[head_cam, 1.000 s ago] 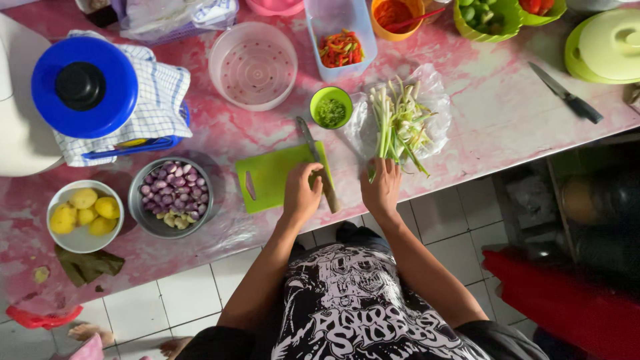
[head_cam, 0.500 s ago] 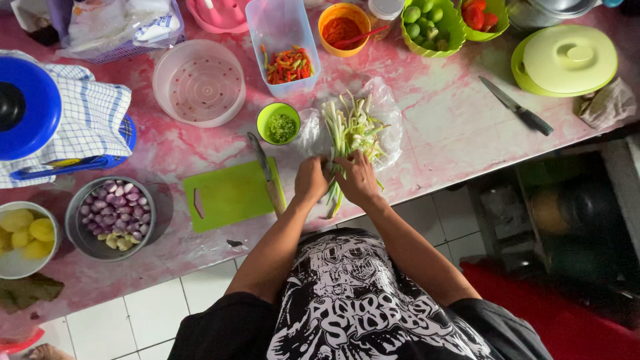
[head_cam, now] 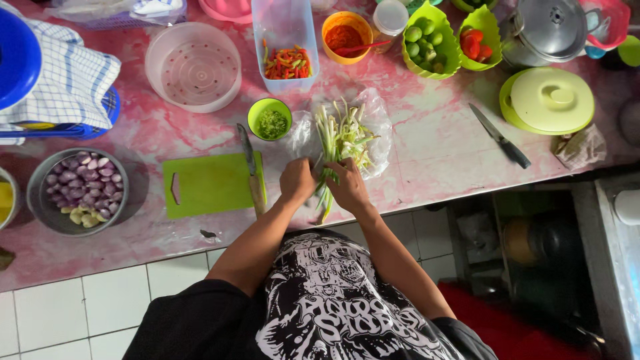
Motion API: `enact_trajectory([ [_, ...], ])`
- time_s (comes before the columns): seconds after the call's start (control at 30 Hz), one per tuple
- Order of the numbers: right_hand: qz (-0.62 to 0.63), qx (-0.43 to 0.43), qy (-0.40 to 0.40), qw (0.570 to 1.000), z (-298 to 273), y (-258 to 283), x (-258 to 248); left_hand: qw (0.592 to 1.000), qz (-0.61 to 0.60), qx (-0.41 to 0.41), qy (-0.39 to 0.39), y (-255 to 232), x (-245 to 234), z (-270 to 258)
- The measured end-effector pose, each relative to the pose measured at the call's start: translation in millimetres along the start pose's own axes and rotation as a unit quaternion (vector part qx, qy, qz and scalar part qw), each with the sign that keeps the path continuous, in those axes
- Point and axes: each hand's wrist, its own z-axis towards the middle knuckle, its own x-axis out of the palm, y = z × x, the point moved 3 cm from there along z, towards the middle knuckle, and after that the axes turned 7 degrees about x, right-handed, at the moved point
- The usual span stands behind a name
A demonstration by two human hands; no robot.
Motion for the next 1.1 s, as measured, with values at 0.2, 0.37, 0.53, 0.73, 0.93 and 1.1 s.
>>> enact_trajectory([
  [0.2,-0.020,0.029,-0.092,0.995,1.1,23.7,2.8,0.996,-0.068,0.031,-0.038,12.9,-36.1,-17.8],
  [0.37,0.068,0.046,-0.068,0.994,9.1,63.0,26.7,0.969,-0.155,0.109,-0.159,51.3,-96.3,-50.8],
  [0.53,0.095,0.072,-0.014,0.993,9.2,113.9,66.9,0.973,-0.137,0.093,-0.160,117.6,-149.2,-94.9],
  [0.73,-0.078,0.106,0.081,0.988,5.4,158.8,116.8,0.978,-0.065,0.012,-0.197,180.3,-174.0,-126.5],
  [0.93,-0.110,0.139,0.109,0.978,-1.7,157.1,147.7,0.985,-0.001,0.051,-0.164,191.1,-179.4,-129.6],
  [1.1,-0.039,0.162,0.060,0.984,-23.4,148.1,165.0,0.988,-0.012,0.065,-0.142,194.6,-171.8,-120.3],
])
